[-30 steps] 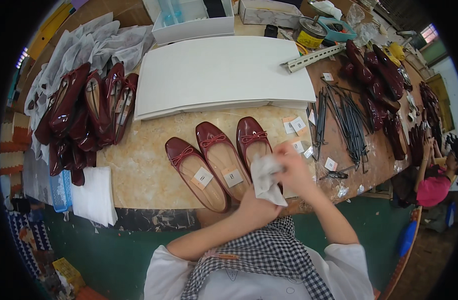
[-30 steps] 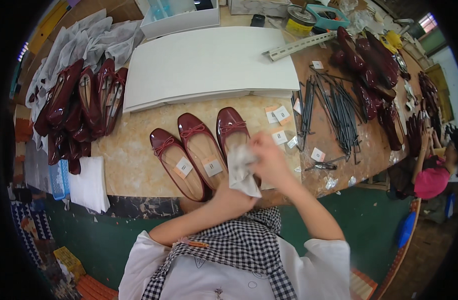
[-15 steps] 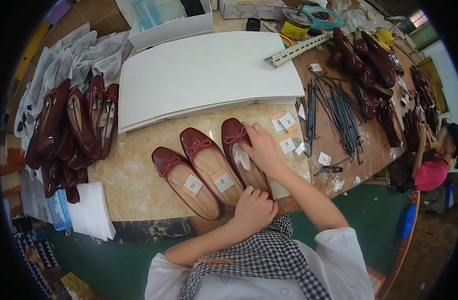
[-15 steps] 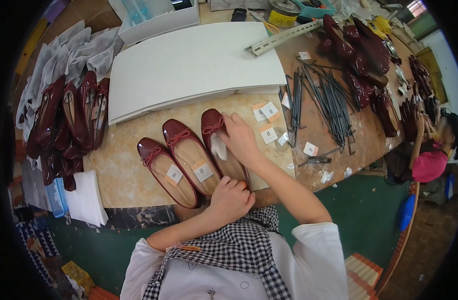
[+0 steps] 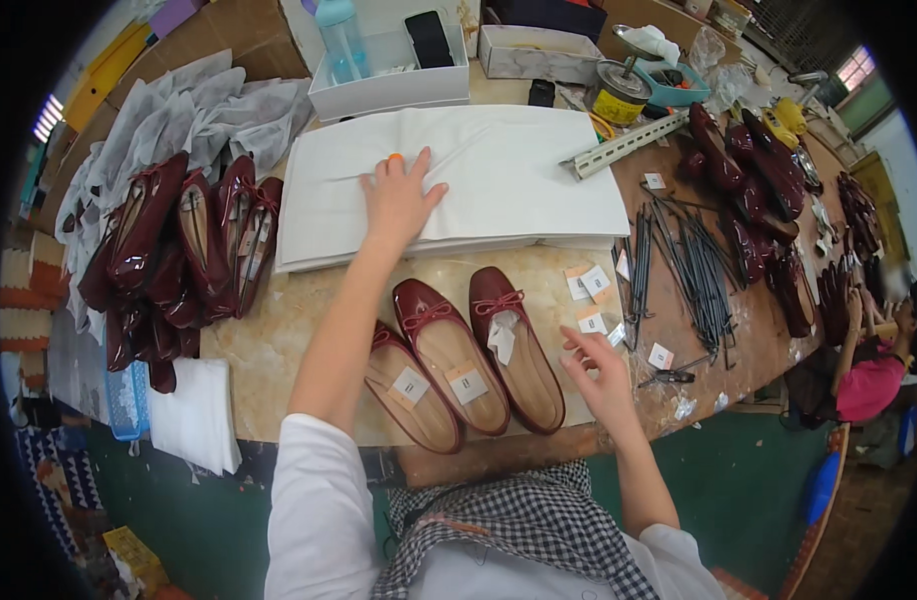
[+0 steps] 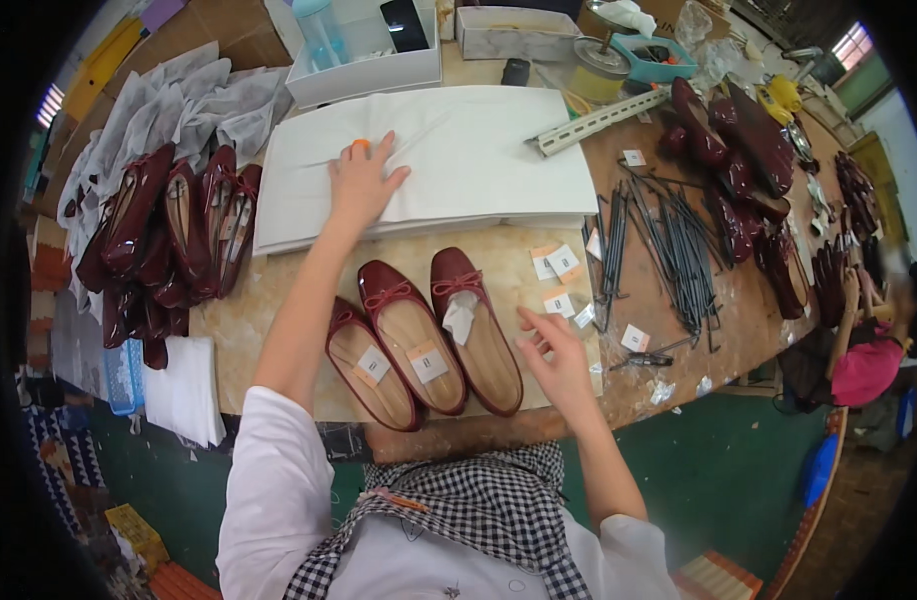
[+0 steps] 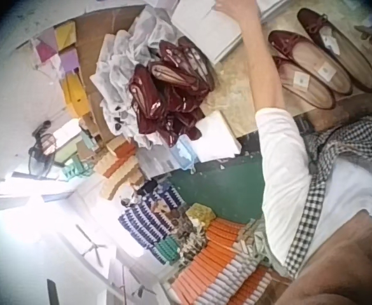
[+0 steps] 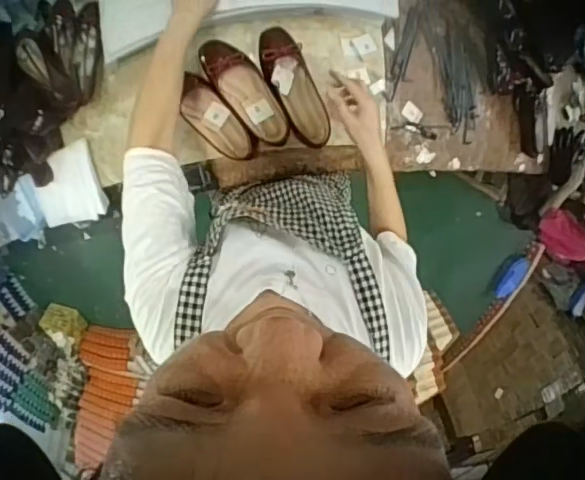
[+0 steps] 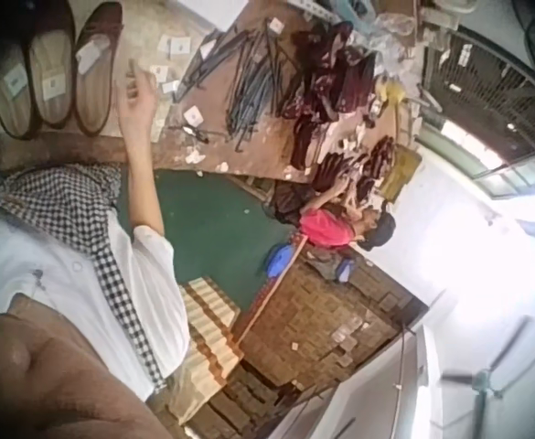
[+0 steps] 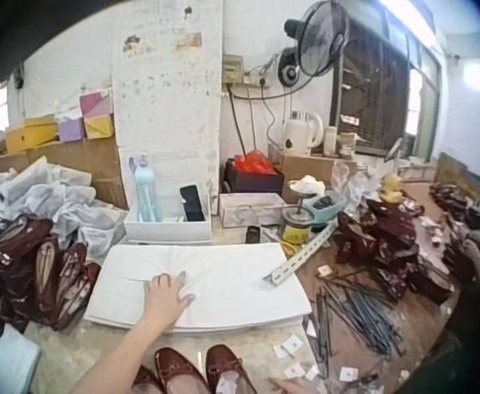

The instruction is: The person cleans the interior of maroon patent leather flats using a white cloth. They repeatedly pick up shoes, wipe the insoles, and place them back on the table. The person also handles white tissue paper and shoe boxes, preparing them for packaging.

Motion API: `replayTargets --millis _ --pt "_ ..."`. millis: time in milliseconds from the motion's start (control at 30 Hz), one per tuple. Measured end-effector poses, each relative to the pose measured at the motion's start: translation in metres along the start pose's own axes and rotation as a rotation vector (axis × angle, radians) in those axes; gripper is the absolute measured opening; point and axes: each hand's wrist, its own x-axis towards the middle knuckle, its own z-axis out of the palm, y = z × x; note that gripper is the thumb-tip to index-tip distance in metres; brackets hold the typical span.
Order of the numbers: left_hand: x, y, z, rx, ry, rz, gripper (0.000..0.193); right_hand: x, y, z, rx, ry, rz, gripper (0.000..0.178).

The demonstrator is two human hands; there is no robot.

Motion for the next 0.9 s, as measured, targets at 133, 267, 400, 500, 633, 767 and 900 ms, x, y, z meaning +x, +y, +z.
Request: replayTargets --millis 133,267,400,500,633,767,900 --pt "-0.048 0.068 -0.051 -0.442 0.000 0.134 0.015 -0.001 -0.022 -0.001 0.576 0.101 0.104 0.053" --pt "-0.173 0.128 -0.156 -0.828 -0.162 0.810 0.019 -0.004 0.048 0.008 1.401 -0.259 0.408 0.064" --pt "-0.160 0.096 -0.143 -0.928 0.151 0.589 0.025 -0.012 -0.055 0.027 1.180 -0.345 0.551 0.054" --pt "-0.199 0.080 -0.126 -0.621 0.217 0.223 0.016 0.012 -0.075 0.017 0.470 -0.534 0.230 0.053" --pt "-0.184 0.075 -0.111 -1.046 0.137 -0.207 0.035 0.005 -0.094 0.043 -0.023 -0.337 -0.417 0.059" --pt "-0.194 0.058 -0.100 -1.897 -0.200 -0.749 0.040 0.035 -0.056 0.061 0.253 -0.322 0.024 0.053" --pt "-0.213 0.095 -0.105 -0.344 -0.695 0.081 0.033 0.060 -0.037 0.069 0.312 -0.363 0.144 0.046"
